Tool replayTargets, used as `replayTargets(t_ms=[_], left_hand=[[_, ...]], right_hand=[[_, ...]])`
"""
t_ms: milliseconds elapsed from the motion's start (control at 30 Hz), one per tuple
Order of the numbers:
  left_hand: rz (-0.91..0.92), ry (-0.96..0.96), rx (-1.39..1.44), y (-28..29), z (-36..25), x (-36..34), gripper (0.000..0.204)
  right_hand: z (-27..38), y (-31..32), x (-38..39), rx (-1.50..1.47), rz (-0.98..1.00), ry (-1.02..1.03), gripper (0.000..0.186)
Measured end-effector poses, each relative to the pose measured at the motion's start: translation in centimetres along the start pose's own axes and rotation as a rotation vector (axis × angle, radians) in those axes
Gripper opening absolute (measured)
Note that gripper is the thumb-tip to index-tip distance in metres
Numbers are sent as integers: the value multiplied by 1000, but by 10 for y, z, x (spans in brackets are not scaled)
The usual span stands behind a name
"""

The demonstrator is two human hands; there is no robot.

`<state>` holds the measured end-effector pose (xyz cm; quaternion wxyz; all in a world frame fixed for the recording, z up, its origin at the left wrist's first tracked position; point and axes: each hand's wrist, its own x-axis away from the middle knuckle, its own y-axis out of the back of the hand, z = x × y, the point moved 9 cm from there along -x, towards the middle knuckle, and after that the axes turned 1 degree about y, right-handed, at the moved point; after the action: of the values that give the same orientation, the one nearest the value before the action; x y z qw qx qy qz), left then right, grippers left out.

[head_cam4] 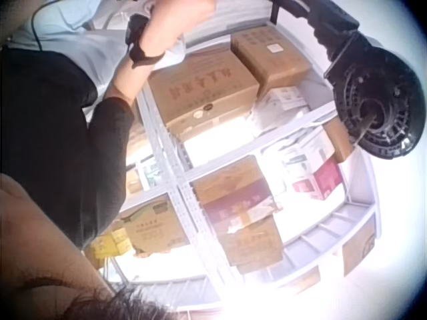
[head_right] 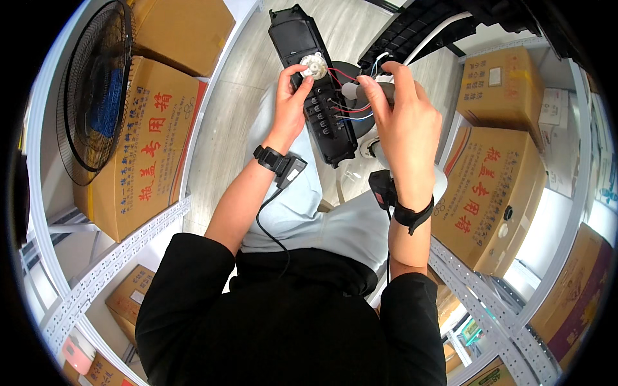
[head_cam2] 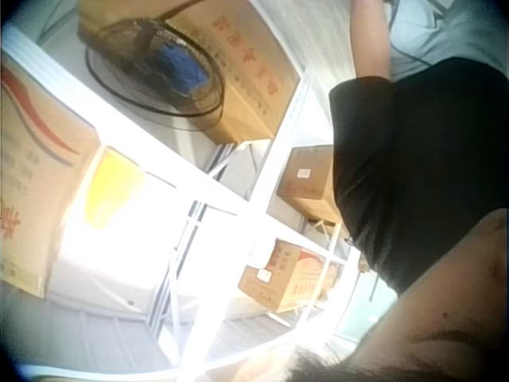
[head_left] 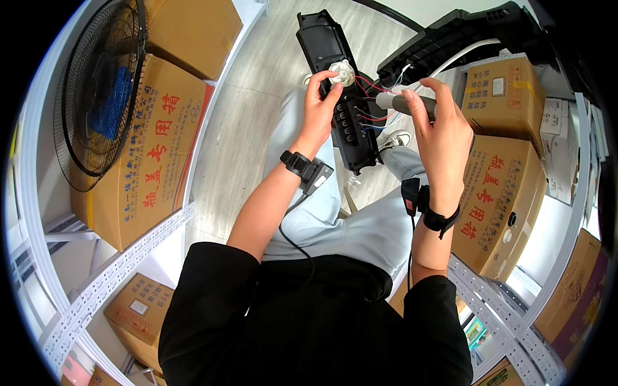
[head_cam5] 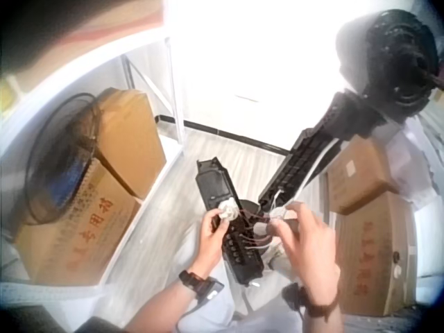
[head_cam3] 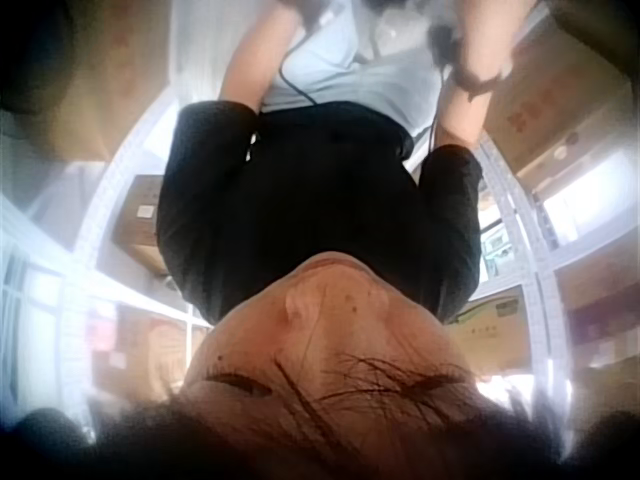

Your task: The person sits on the floor and uses a screwdriver to adjust wires and components inside a disassembled fan motor housing. They connect wires to terminals and tighten screws within the motor casing.

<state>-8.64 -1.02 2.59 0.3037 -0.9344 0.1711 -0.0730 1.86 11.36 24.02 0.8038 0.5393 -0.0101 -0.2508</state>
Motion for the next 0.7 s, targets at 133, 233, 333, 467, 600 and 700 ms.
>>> replayTargets(t_ms=[133, 233, 333, 467, 600, 700], left_hand=[[-19, -39, -39, 3, -4, -1, 25], [-12, -16, -18, 0, -5, 1, 25], [-4, -13, -17, -1, -4, 1, 25], [-14, -16, -20, 1, -3, 1, 26], [-17, -13, -23, -1, -6, 2, 26], [-18, -13, -17, 0, -6, 3, 26]], right_hand=[[8, 3, 1, -214, 33, 176, 41], [13, 1, 5, -286, 33, 240, 39], [5, 4, 3, -64, 38, -45, 38], [-1, 5, 2, -109, 0, -48, 38], [9, 8, 8, -369, -22, 164, 33], [13, 7, 10, -363, 9, 171, 29]])
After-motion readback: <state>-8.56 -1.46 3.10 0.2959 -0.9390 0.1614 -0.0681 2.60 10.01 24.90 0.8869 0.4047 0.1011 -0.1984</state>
